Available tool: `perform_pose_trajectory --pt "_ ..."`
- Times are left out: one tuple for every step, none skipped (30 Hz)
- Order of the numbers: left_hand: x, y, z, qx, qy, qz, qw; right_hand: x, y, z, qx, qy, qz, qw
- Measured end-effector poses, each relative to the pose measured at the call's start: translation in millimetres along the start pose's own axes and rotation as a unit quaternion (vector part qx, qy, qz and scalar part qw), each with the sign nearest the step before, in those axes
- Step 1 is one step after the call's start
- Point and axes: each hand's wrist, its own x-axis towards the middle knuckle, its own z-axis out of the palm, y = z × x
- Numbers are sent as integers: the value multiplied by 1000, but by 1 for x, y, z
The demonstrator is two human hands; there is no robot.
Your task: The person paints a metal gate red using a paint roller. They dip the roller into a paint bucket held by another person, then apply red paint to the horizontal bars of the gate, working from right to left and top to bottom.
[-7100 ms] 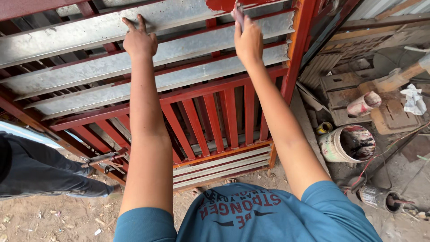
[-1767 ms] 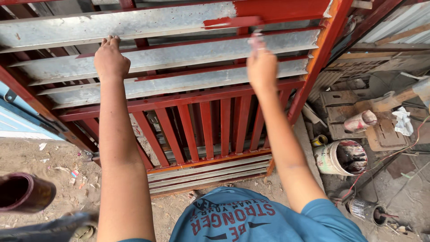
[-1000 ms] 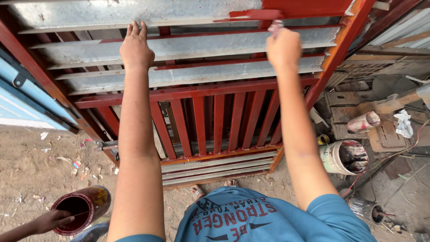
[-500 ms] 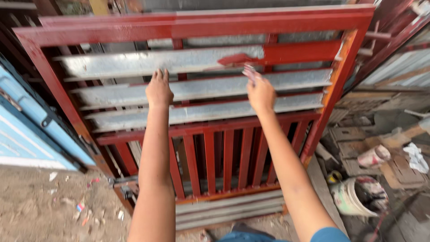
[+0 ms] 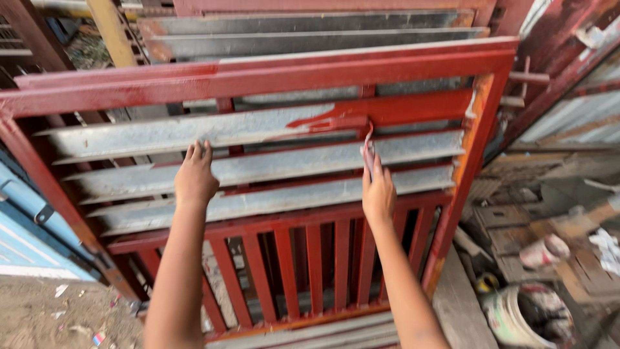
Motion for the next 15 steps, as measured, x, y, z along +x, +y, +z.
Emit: perform_pose_trajectory --pt "1 2 -2 7 -4 3 1000 3 4 -2 17 6 -6 1000" --pt "3 3 -4 20 11 16 1000 8 8 -4 34 10 -12 999" --pt "4 3 -6 33 22 31 999 17 11 -5 50 13 -14 999" --pt "5 6 -7 48 31 48 997 26 12 -6 59 17 -14 998" --pt "6 10 -7 42 17 39 998 33 11 -6 65 21 -12 998" --pt "6 12 -8 38 4 30 999 36 9 -6 73 25 -10 997" --pt "7 15 -10 33 -8 21 999 37 6 -7 82 20 -10 996" --pt "8 19 -10 39 2 21 999 36 3 -7 91 16 -10 996" --pt "8 22 -11 44 10 19 999 33 0 -8 99 10 -11 995" --pt "6 24 -12 48 14 15 999 28 -2 -10 106 -6 -8 994" --pt "6 25 -13 41 2 5 999 24 -4 -11 114 -24 -5 993" --pt "6 26 -14 35 -9 -8 999 21 -4 -11 123 -41 -5 992" --pt "6 26 -16 27 -20 -22 999 21 -3 -9 133 -57 12 989" --pt "6 26 -17 39 -22 -17 999 21 -3 -8 141 -72 31 987" --pt "7 25 -18 49 -22 -10 999 23 -2 -6 148 -84 49 984"
